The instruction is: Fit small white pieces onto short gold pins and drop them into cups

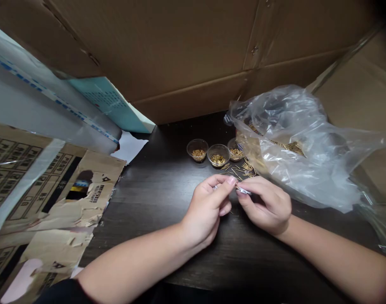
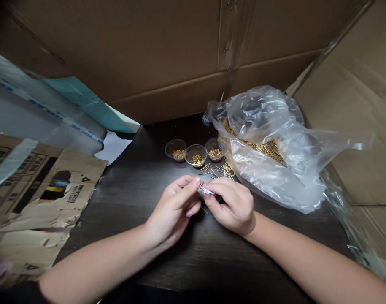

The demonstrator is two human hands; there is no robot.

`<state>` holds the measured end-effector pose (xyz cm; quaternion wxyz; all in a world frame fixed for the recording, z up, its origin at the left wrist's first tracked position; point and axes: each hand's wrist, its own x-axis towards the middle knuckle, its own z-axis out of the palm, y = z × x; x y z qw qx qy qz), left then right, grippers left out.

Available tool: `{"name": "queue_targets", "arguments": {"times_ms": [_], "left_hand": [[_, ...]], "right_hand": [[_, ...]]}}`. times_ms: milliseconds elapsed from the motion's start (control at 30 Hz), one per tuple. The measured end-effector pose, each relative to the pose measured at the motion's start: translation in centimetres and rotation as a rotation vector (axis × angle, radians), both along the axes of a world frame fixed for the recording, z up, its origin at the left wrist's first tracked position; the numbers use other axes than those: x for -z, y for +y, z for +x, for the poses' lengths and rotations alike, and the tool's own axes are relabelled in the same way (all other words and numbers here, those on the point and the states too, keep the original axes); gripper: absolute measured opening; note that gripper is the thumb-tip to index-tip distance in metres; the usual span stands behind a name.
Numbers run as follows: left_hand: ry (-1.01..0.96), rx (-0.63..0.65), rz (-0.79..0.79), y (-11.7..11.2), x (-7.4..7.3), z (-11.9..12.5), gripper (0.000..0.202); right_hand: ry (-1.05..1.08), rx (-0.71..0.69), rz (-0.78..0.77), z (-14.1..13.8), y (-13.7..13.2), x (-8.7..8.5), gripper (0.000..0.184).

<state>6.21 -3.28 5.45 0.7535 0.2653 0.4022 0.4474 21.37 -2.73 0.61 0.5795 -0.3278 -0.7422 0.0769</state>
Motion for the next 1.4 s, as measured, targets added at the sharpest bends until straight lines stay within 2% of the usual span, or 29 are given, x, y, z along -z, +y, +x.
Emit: {"name": "queue_targets", "arguments": {"times_ms": [167, 400, 533, 633, 767, 867, 1100, 1267, 1400], "left_hand": [[-0.036, -0.039, -0.070, -0.6, -0.1, -0.2, 0.027], [-0.035, -0.044, -0.112, -1.1, 0.9, -0.3, 0.029], [-0.084, 0.028, -0.110, -1.2, 1.1, -0.8, 0.025], [-0.175, 0.113, -0.079, -0.8, 1.3, -1.6, 0.025], [-0.050, 0.230, 0.090, 0.5, 2.4, -3.1, 0.039], [0.087, 0.286, 0.168, 1.4, 3.2, -3.9, 0.033], [0.272, 0.199, 0.147, 1.1, 3.6, -4.1, 0.030], [0.250, 0.166, 0.117, 0.9, 3.4, -3.8, 0.027], [0.295, 0.145, 0.175, 1.0, 3.3, -3.8, 0.021]], "right_hand": [[-0.065, 0.031, 0.027, 0.2, 0.0, -0.4, 0.027], [-0.198, 0.029, 0.061, 0.7, 0.2, -0.1, 0.026], [-0.194, 0.020, 0.020, 0.6, 0.3, 0.1, 0.023], [-0.110, -0.029, -0.074, 0.4, 0.4, 0.1, 0.021], [-0.018, -0.023, -0.216, 0.1, 0.6, -0.1, 0.014], [0.011, -0.039, -0.314, 0.0, 0.6, -0.2, 0.010], [-0.011, -0.077, -0.348, -0.4, 0.0, -0.2, 0.009], [0.007, -0.108, -0.332, -0.7, 0.0, -0.3, 0.011], [-0.009, -0.091, -0.324, -0.6, 0.0, -0.3, 0.010]]}}
